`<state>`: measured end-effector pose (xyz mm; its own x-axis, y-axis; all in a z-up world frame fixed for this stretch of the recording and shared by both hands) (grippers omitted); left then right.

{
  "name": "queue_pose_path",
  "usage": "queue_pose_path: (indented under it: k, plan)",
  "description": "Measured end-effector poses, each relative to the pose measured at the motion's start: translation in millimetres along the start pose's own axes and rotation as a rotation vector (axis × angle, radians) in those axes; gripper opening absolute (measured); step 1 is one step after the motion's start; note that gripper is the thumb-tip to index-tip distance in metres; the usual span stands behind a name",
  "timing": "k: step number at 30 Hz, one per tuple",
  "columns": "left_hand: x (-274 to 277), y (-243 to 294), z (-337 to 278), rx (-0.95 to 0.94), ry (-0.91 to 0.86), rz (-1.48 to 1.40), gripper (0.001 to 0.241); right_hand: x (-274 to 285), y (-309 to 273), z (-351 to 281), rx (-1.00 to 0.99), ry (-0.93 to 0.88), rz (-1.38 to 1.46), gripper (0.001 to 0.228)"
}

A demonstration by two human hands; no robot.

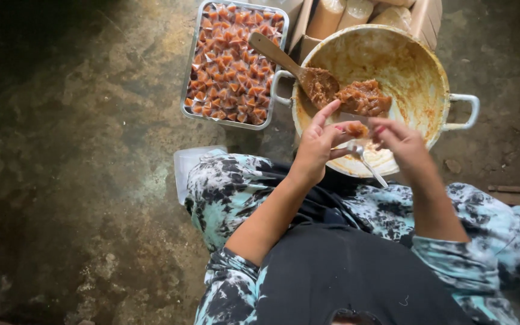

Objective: Scooping a brown paste from a large bowl and wrapping individual portions in small plastic squares.

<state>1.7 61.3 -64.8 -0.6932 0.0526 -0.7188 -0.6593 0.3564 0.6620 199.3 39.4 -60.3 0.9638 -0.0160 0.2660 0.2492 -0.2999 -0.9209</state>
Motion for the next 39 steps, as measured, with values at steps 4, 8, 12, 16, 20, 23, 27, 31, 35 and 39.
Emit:
queue_pose_path:
  k: [4, 8, 12, 16, 20, 23, 27, 31, 35, 39]
  plan:
    - [-8, -2, -4, 0.030, -0.072, 0.030, 0.074, -2, -41, -9, -0.054, -0.167, 0.368, 0.036]
    - [-16, 8, -8, 0.089, -0.116, 0.040, 0.080, 5, -40, -10, -0.118, -0.177, 0.368, 0.032]
    - [-17, 9, -10, 0.108, -0.126, -0.033, 0.084, 9, -42, -18, -0.248, -0.186, 0.345, 0.038]
    - [-12, -10, -4, 0.064, -0.062, -0.090, 0.075, 13, -32, -19, -0.223, -0.221, 0.423, 0.018]
    - [-14, -19, -7, 0.060, -0.035, -0.181, 0.072, 19, -23, -19, -0.187, -0.189, 0.402, 0.015]
    - [-15, -29, -8, 0.135, 0.015, -0.253, 0.065, 21, -21, -21, -0.170, -0.131, 0.395, 0.015]
    - [-19, -29, -13, 0.163, 0.062, -0.074, 0.036, 23, -21, -27, -0.159, -0.097, 0.350, 0.014]
    - [-18, -39, -14, 0.117, 0.028, -0.055, 0.024, 28, -22, -34, -0.162, -0.080, 0.275, 0.016]
    - [-24, -41, -18, 0.150, 0.004, -0.041, 0.032, 31, -23, -39, -0.170, -0.060, 0.145, 0.022]
    - [-30, -37, -26, 0.117, -0.045, 0.033, 0.021, 25, -56, -57, -0.115, -0.042, 0.010, 0.041]
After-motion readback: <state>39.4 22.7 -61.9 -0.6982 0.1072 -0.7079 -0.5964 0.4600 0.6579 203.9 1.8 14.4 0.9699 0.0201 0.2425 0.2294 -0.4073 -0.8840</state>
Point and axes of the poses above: each hand's wrist, its own z-axis towards the middle knuckle, its own x-axis out of the back of the hand, y = z × x, the point moved 4 cm from there along z, towards the middle knuckle, and after that the axes turned 6 degrees about -x, right-handed, at the moved point
